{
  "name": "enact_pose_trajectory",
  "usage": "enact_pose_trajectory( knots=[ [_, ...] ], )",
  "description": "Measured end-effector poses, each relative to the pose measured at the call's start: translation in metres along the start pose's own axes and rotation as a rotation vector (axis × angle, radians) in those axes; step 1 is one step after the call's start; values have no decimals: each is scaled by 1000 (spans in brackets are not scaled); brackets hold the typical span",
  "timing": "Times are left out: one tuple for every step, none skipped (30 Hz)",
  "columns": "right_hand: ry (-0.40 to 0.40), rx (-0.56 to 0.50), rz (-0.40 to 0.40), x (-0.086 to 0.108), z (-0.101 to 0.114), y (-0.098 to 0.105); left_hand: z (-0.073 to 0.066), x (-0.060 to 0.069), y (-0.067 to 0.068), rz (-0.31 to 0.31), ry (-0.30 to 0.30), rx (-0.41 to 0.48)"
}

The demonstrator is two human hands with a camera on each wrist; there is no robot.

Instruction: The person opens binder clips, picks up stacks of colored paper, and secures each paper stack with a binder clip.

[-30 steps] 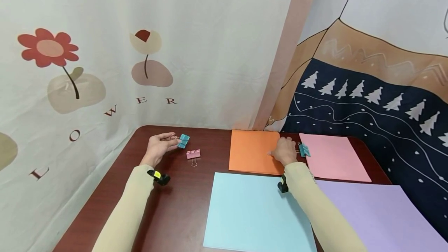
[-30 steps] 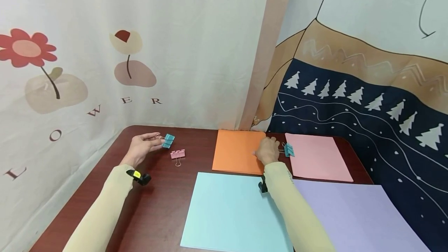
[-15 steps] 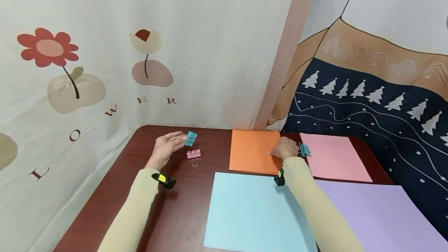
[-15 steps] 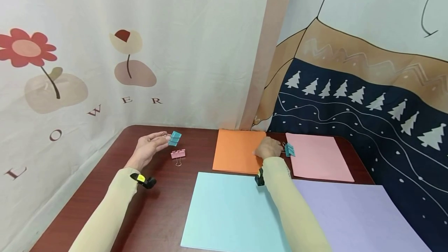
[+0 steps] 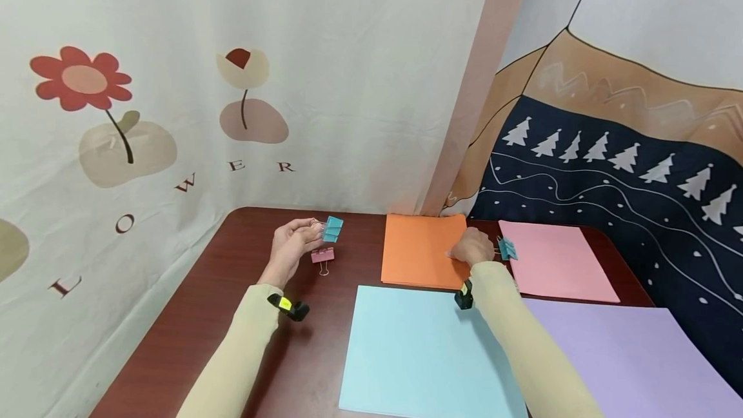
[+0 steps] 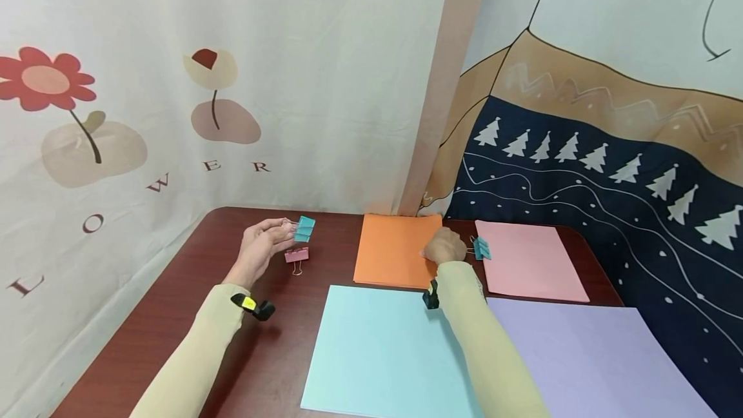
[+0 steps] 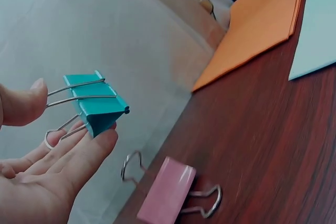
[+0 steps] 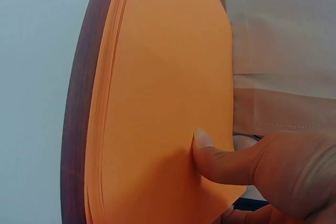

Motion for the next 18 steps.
enact_pose_trajectory(
  knots=[
    [-1,-3,1,1,0,0,-1,1,-2,-8,-3,0],
    [-4,-4,2,1,0,0,-2,3,-3,-15,-8,-1],
    [-7,-4,-1,2,0,0,-3,4,-4,-23,-12,3],
    [-11,-2,-11,3,-1,0,-3,5,-6,-31,-16,10],
    [-12,2,-22,3,-1,0,-3,6,-8,-36,-19,16],
    [-12,12,-37,4,-1,0,-3,6,-9,-39,-20,26],
    [-7,26,-56,5,-1,1,-3,7,-10,-43,-18,32],
    [-5,36,-75,5,0,1,-3,7,-12,-46,-17,40],
    [0,42,-94,5,2,2,-3,8,-13,-48,-14,51],
    [4,47,-108,6,3,2,-3,8,-14,-51,-12,59],
    [5,50,-117,6,5,2,-4,9,-16,-52,-10,63],
    [4,49,-122,6,6,2,-4,10,-17,-53,-8,66],
    [3,47,-122,7,7,2,-4,10,-18,-54,-7,68],
    [0,37,-117,6,7,1,-4,10,-20,-55,-11,74],
    [1,29,-110,6,7,1,-4,11,-21,-57,-13,77],
    [0,24,-101,6,6,1,-5,11,-23,-59,-16,78],
    [2,16,-92,6,5,0,-5,12,-24,-59,-18,82],
    [4,4,-83,5,4,0,-5,12,-26,-58,-20,83]
  ],
)
Point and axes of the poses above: each hand's wrist, its own x-axis away from the middle knuckle, its own y-axis out of the back of the hand, z = x × y, the point moved 7 cm from there along -x, towards the middle knuckle, and after that the axes turned 4 degrees about x, right-handed, at the moved point
